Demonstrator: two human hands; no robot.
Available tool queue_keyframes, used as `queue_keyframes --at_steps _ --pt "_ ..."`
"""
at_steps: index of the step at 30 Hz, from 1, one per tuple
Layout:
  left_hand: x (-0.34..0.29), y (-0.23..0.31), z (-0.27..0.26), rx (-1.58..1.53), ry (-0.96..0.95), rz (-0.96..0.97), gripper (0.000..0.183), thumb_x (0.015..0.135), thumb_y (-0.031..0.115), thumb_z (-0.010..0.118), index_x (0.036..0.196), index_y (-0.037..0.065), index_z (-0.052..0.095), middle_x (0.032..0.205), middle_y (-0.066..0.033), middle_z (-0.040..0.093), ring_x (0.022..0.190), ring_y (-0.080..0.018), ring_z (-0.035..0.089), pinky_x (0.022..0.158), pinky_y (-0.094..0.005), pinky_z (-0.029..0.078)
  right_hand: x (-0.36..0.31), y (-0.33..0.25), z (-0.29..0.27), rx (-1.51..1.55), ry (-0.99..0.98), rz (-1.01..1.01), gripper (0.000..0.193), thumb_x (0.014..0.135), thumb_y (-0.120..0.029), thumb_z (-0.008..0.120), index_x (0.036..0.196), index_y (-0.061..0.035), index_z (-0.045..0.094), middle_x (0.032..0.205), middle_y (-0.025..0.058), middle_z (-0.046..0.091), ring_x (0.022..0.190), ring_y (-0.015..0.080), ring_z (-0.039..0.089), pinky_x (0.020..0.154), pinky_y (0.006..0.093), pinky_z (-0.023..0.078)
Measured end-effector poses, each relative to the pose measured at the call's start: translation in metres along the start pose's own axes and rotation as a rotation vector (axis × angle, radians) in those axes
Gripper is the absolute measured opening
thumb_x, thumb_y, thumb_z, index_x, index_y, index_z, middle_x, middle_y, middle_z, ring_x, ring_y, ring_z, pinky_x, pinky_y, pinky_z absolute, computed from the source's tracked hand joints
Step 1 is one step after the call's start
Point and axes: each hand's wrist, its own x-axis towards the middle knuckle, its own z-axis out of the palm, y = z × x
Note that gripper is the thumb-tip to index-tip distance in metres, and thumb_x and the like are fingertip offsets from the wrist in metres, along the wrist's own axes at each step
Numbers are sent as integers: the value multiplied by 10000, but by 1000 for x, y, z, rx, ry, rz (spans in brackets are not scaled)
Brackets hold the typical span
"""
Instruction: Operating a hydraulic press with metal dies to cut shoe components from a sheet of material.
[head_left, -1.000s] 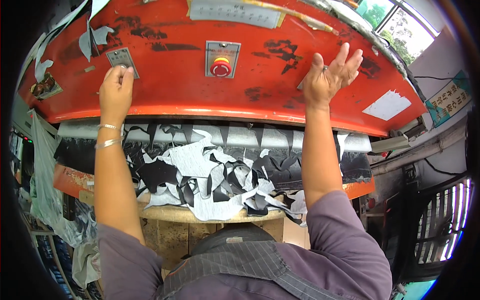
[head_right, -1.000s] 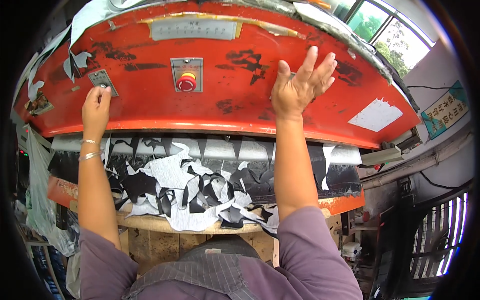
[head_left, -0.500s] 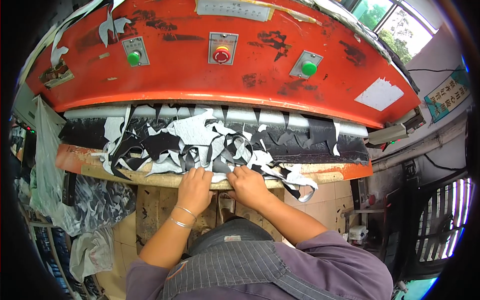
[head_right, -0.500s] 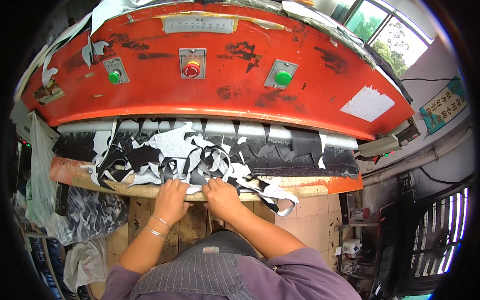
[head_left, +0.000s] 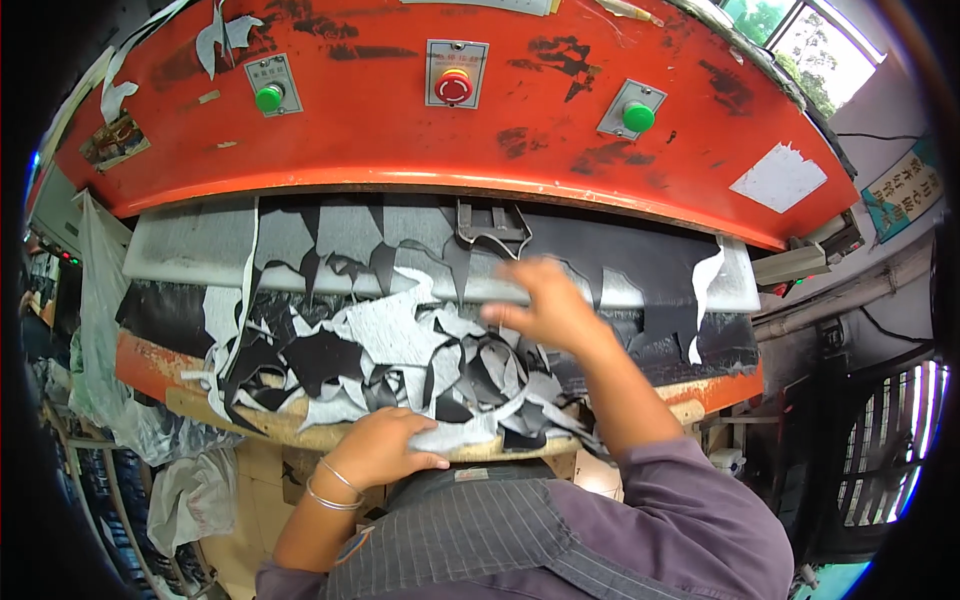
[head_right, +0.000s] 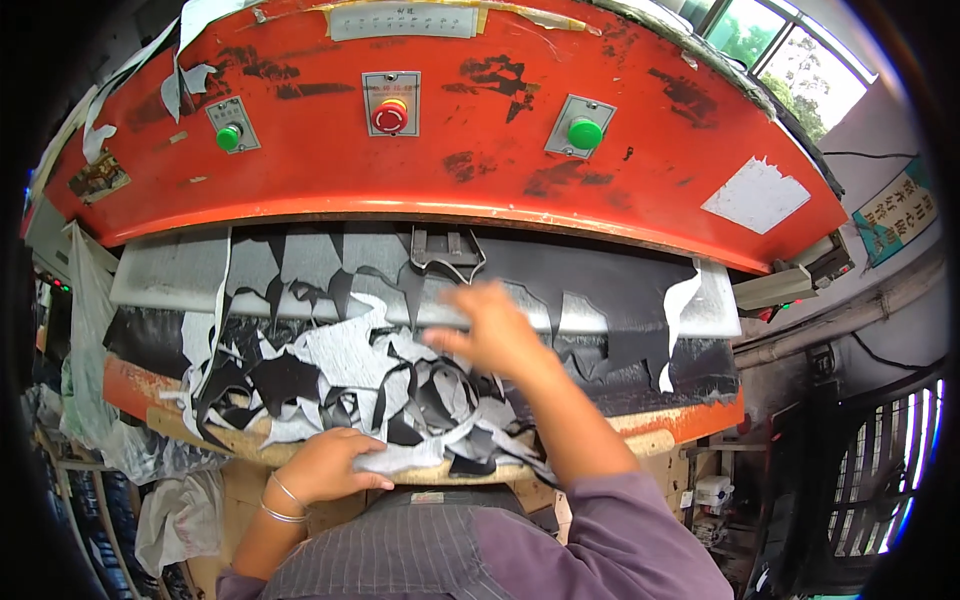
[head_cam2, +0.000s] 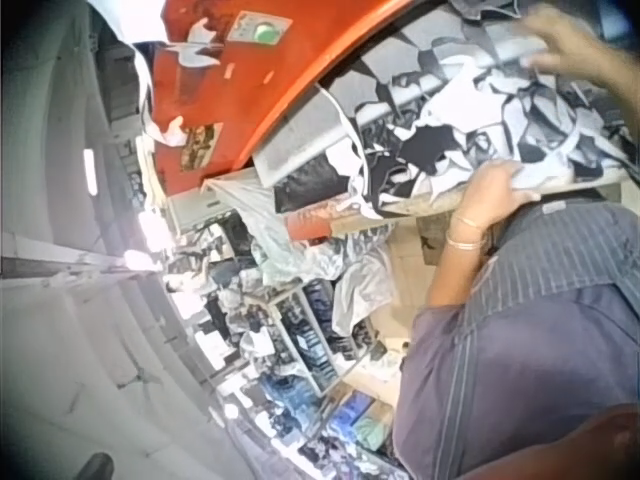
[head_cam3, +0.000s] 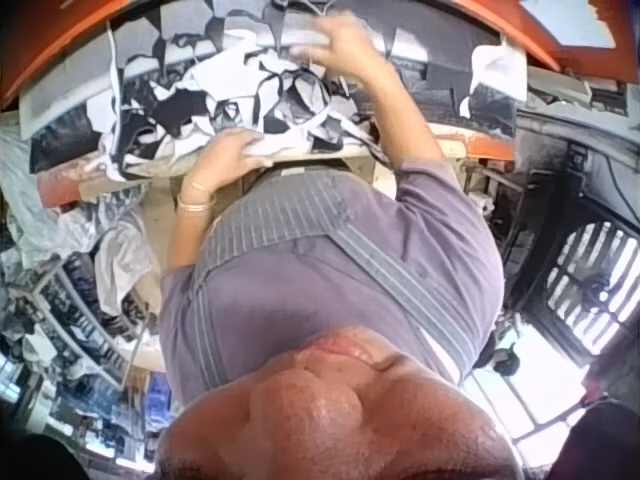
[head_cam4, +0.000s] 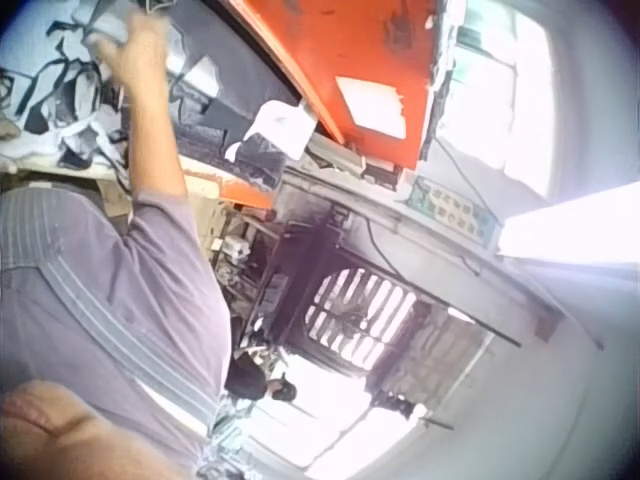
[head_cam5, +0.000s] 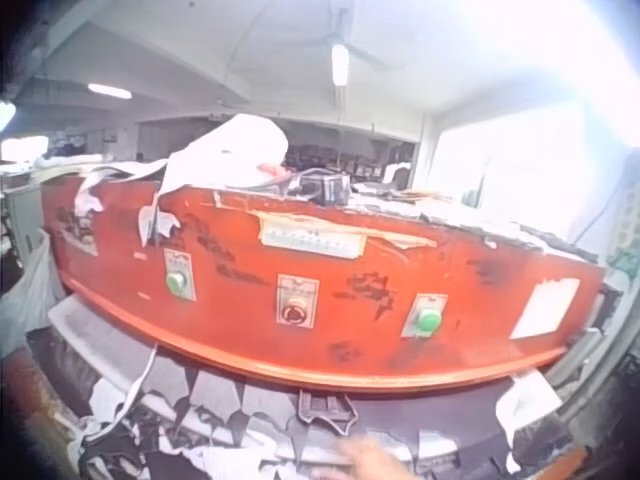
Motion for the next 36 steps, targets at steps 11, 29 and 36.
queue_keyframes --at_steps 11,29,36 --pt "156 -56 -27 -1156 183 -142 951 791 -74 650 1496 41 22 1485 -222 266 815 -97 607 709 -230 507 95 39 6 -74 3 45 554 646 -391 785 1074 -64 653 1297 269 428 1183 408 463 993 426 411" --pt "169 -43 -44 -416 321 -141 198 816 174 687 937 25 639 831 -64 630 751 -154 594 658 -281 474 72 129 -46 -159 -100 124 563 665 -311 799 1165 -118 626 1430 185 379 1271 369 405 1031 400 386" --pt "227 -45 -42 220 411 -166 603 721 327 774 1179 -2 562 1123 -187 552 1070 -338 517 916 -395 439 21 147 -21 -125 132 100 656 708 -349 777 1287 -137 555 1379 179 476 1307 309 418 1051 445 307"
